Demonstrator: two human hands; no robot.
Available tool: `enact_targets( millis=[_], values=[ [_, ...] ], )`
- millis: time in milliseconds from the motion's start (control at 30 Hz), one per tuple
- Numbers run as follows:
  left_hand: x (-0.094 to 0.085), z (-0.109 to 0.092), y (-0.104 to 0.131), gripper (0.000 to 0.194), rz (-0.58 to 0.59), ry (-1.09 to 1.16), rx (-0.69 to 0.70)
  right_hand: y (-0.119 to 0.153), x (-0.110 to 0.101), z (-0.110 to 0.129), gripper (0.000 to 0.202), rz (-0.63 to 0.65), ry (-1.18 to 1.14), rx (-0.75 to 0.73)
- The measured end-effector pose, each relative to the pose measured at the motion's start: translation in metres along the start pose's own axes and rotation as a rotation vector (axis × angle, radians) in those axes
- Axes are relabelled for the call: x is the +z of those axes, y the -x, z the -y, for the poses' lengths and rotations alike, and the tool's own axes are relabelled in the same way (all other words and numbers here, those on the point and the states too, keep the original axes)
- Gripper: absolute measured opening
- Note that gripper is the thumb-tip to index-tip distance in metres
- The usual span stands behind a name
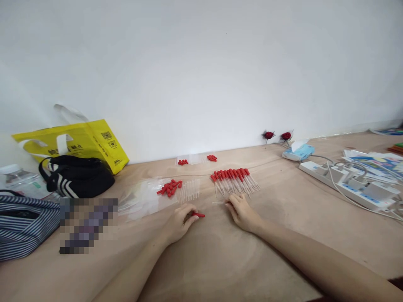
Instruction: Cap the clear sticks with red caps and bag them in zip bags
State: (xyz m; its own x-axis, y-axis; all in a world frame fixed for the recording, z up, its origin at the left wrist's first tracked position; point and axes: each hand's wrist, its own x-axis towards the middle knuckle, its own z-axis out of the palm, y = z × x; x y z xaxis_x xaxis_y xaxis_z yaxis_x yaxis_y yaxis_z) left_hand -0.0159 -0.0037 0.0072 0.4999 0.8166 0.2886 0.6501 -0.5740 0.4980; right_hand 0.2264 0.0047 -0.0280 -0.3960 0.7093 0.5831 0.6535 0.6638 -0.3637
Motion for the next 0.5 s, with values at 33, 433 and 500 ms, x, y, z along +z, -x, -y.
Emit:
enact_targets(
  millis=[33,433,500],
  values=[
    [0.004,-0.001,0.001,0.009,-0.029,0.033,-0.049,0.000,0.000,0.000,0.015,-0.003,-0.007,0.000],
    [0.022,-0.005,0.003,0.026,-0.077,0.180,-0.151,0.000,0.001,0.011,0.030,0.075,-0.043,-0.072],
    [0.021,-0.006,0.002,0.026,-0.075,0.171,-0.143,0.001,0.003,0.013,0.030,0.071,-0.049,-0.087]
  ],
)
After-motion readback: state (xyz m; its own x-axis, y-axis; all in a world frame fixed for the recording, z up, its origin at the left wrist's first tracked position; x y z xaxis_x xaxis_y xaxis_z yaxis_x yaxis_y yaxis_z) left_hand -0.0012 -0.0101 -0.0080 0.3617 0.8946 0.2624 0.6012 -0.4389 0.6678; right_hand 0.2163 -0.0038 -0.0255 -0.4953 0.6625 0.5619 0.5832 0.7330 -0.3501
